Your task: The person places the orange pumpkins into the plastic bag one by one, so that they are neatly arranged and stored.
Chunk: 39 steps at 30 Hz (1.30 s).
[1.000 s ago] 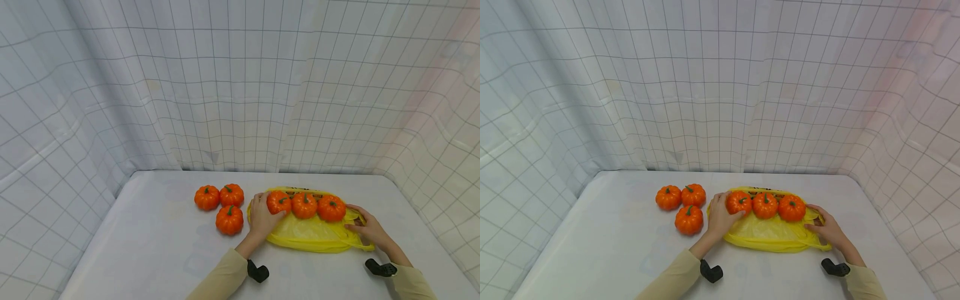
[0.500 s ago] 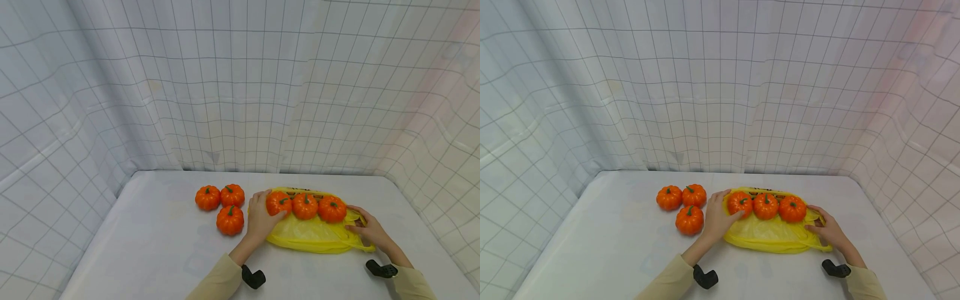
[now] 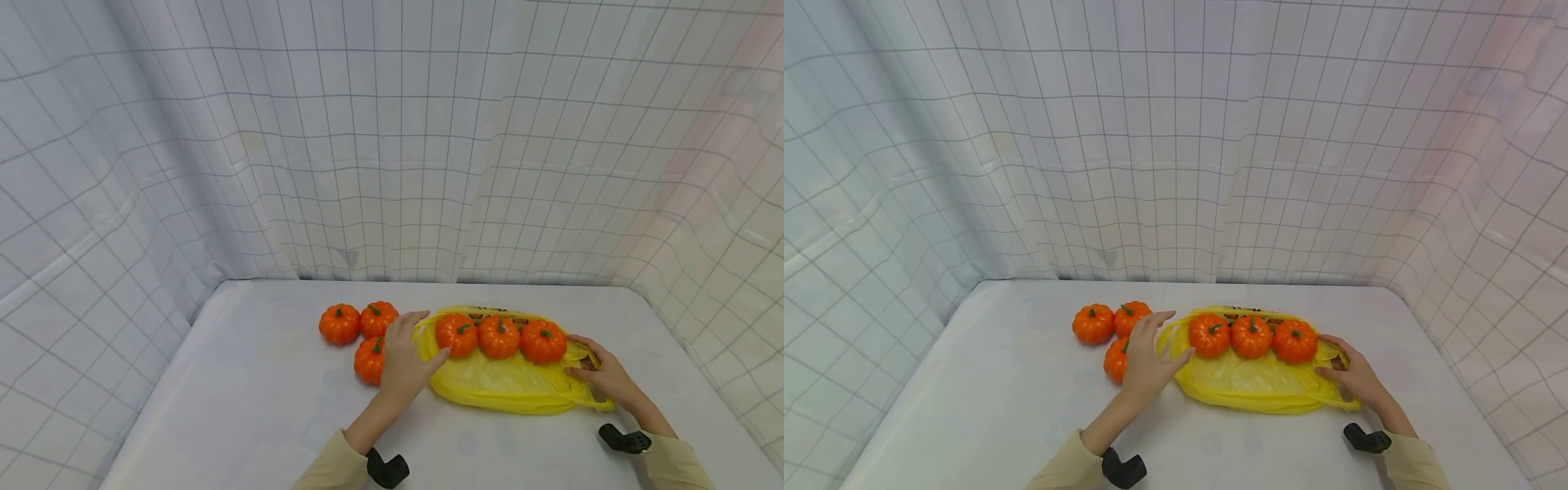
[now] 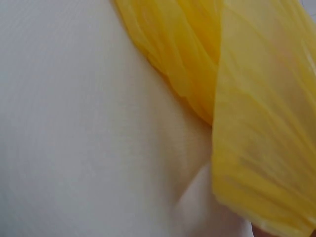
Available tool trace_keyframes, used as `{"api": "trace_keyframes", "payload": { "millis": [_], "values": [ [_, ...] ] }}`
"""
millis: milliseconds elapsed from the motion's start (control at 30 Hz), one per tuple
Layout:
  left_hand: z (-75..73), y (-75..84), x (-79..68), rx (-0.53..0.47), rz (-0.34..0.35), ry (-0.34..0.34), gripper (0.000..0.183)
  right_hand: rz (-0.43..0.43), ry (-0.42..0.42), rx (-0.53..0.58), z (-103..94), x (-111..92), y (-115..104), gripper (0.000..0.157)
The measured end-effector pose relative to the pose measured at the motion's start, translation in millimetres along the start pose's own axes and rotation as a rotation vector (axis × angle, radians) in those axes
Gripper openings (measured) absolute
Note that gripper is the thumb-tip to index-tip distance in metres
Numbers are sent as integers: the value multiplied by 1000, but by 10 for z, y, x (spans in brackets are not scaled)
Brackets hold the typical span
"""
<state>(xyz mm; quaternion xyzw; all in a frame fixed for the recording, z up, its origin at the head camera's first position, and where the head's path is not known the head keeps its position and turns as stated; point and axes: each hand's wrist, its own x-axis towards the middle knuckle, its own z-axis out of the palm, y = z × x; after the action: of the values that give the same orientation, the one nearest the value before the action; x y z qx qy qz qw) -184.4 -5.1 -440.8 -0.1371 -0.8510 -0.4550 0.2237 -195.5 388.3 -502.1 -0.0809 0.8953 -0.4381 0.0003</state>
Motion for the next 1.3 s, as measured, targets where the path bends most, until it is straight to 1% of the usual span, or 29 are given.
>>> {"api": "trace_keyframes", "payload": {
  "millis": [100, 233, 333, 500, 600, 733, 900, 1067, 1200, 1300],
  "values": [
    [-74, -70, -5, -5, 32, 46, 60, -4, 4, -1, 1, -1, -2, 64],
    [-174, -168, -19, -22, 32, 76, 59, -6, 14, -8, 5, 0, 6, 64],
    [-249, -233, -29, -6, 35, 93, 58, -5, 17, -6, 6, -1, 12, 64],
    [-368, -334, -56, 50, 35, 113, 58, -8, 14, 4, 6, -7, 14, 64],
    [-429, -404, -85, 60, 29, 121, 58, -5, 11, 2, 4, -10, 11, 64],
    [-492, -499, -131, 57, -4, 124, 58, 4, 10, -6, 2, -7, 3, 65],
    [-557, -600, -183, 58, -63, 95, 60, 9, 14, -10, 2, -2, 2, 64],
    [-625, -687, -227, 34, -101, 67, 62, 20, 11, -14, 10, 3, -1, 64],
    [-657, -780, -245, 35, -127, 64, 65, 36, 1, -22, 7, 6, -12, 66],
    [-677, -858, -244, 53, -152, 76, 66, 37, -4, -23, 0, 0, -29, 66]
  ]
}}
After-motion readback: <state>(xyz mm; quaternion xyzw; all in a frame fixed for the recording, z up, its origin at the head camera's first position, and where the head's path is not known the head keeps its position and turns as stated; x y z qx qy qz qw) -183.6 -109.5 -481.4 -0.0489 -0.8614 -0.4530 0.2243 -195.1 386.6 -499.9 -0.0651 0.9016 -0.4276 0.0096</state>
